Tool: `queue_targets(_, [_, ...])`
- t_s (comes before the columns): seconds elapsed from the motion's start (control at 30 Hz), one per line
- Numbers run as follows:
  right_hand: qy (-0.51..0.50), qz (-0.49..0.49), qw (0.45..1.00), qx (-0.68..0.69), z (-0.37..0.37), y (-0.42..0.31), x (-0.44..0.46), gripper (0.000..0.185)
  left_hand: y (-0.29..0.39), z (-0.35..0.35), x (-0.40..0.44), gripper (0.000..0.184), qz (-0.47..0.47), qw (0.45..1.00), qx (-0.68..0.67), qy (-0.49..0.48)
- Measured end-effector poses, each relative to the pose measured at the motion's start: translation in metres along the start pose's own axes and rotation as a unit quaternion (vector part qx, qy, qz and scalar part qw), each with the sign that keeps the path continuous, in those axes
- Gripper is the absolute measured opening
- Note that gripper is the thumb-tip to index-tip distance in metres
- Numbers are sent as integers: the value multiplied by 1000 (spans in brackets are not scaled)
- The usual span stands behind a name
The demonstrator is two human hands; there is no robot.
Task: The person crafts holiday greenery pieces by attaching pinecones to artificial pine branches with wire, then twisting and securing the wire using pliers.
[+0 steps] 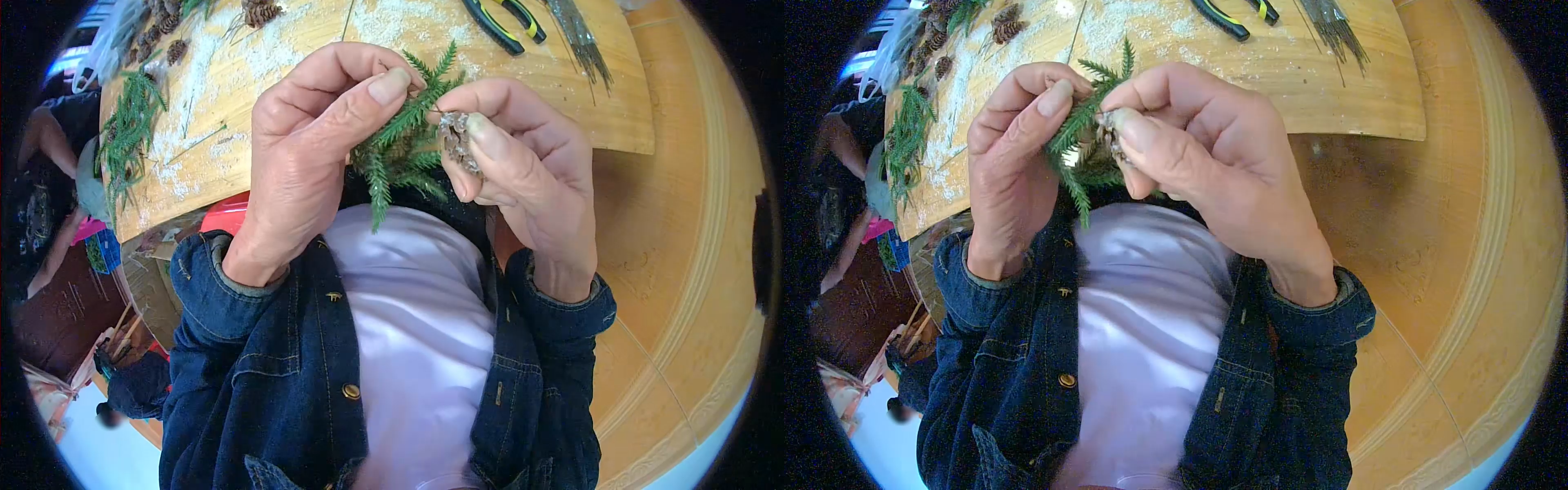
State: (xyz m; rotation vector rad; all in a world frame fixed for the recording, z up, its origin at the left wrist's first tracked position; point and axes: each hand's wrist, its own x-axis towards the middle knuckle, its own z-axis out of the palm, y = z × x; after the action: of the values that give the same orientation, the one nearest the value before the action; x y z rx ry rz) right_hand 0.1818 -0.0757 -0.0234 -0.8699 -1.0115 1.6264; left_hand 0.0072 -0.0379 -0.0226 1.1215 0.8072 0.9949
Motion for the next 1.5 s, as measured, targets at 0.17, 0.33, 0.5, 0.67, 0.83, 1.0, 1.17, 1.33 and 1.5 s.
queue_targets(0.17, [-21, -55, 998, 27, 2, 8, 1, 30, -2, 4, -2, 14, 5, 994, -111, 20])
queue_targets(0.33, [-15, -61, 998, 28, 4, 8, 1, 29, -2, 7, -6, 14, 55, 995, -53, 56])
queue_targets(0.5, [27, -123, 982, -140, 10, 12, -5, 27, -2, -2, -3, 13, -21, 997, -70, 21])
queue_targets(0.67, [47, -152, 960, -229, 8, 9, -10, 27, 2, -3, -1, 23, 9, 999, 35, -14])
queue_targets(0.83, [41, -92, 990, -99, 5, -2, -15, 27, 2, -10, -4, 33, 120, 980, 161, 13])
queue_targets(1.0, [35, -72, 996, -36, 10, -4, -15, 28, -7, -9, -9, 39, 200, 928, 312, 27])
queue_targets(1.17, [40, -33, 986, -158, 13, -11, -16, 28, -6, -6, -11, 40, 213, 915, 338, 50])
queue_targets(1.33, [60, -13, 983, -173, 17, -11, -18, 26, -7, -10, -11, 41, 227, 924, 308, 32])
queue_targets(1.5, [58, -8, 980, -190, 17, -11, -17, 24, -5, -10, -12, 42, 226, 921, 315, 35])
